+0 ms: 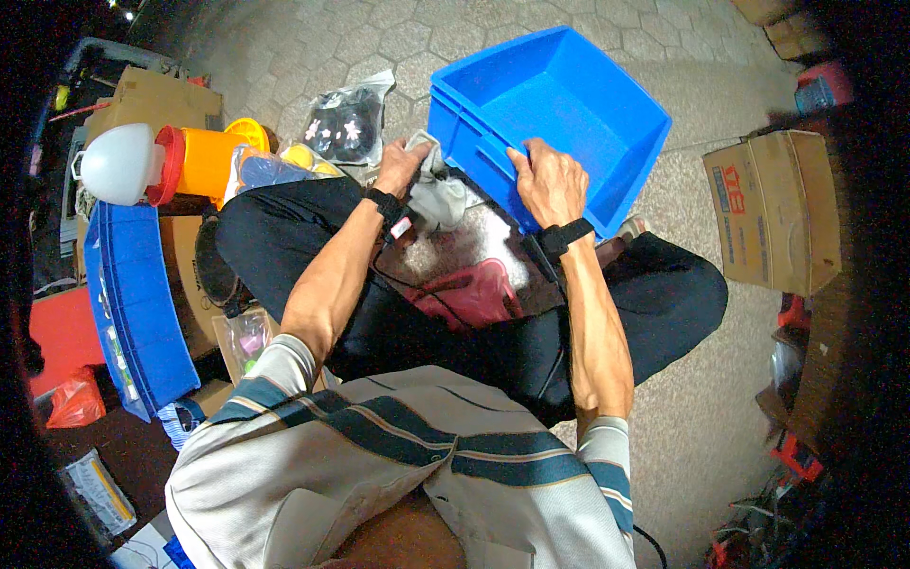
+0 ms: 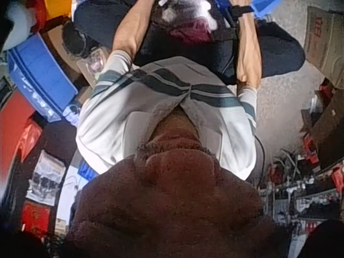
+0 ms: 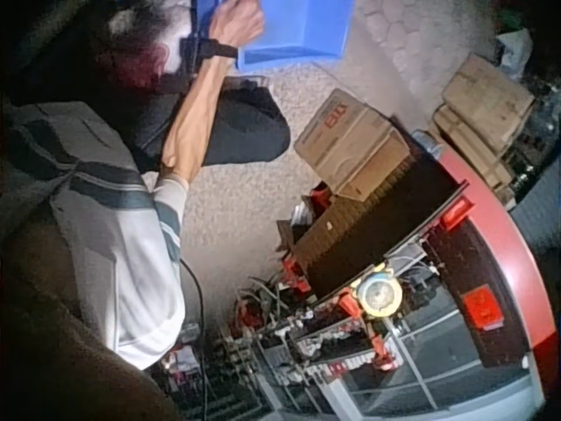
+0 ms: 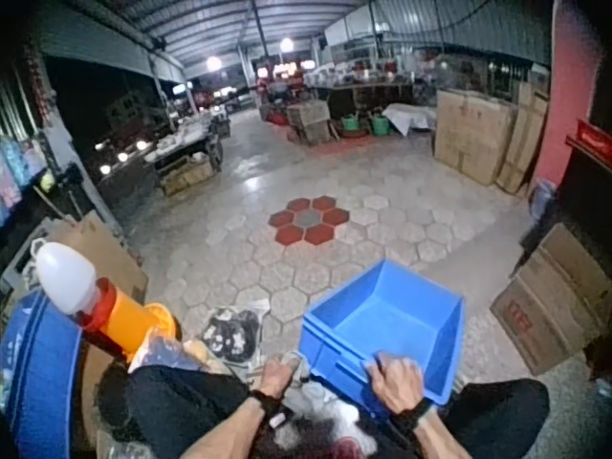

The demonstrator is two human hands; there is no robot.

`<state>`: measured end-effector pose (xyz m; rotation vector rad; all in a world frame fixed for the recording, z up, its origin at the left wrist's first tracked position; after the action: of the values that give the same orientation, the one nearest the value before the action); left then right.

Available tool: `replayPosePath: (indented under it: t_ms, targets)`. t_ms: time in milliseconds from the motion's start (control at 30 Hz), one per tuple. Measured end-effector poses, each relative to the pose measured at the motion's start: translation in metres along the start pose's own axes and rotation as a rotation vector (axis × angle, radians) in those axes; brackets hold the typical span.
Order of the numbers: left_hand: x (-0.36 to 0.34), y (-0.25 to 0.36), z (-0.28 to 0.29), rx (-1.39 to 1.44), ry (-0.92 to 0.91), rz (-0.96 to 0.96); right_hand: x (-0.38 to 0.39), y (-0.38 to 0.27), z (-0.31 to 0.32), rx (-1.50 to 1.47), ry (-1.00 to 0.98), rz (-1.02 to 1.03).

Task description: The person sits cross-legged on the floor and wipes a blue plastic bin with a cloth. They rotate the bin to clean multiple sides and edges, then set it down.

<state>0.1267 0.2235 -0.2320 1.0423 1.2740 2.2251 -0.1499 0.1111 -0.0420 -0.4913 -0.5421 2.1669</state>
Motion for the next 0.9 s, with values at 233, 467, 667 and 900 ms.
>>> replayPosePath:
  t_ms: [233, 467, 667, 900]
  targets:
    - [-0.002, 0.009, 0.004, -0.094, -0.005, -0.029, 0.006, -0.002, -0.011, -0.015, -0.003, 0.015]
    - [0.011, -0.012, -0.018, -0.148, -0.258, 0.35, 0.016, -0.001, -0.019, -0.029, 0.031, 0.008]
    - [0.038, -0.018, -0.03, -0.068, -0.463, 0.539, 0.02, 0.001, -0.012, -0.015, -0.004, -0.041]
    - [0.03, -0.01, -0.024, -1.302, -0.644, 0.002, 0.023, 0.007, -0.002, 0.011, 0.029, -0.01]
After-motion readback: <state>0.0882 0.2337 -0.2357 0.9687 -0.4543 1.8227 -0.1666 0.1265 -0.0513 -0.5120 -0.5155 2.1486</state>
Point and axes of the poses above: each hand's wrist, its own x-axis away from the middle knuckle, its own z-axis out of the back of the hand, y = z × x, the point moved 10 cm from there along -x, towards the middle knuckle, and after that the axes turned 4 degrees about z, right-handed, at the moved point
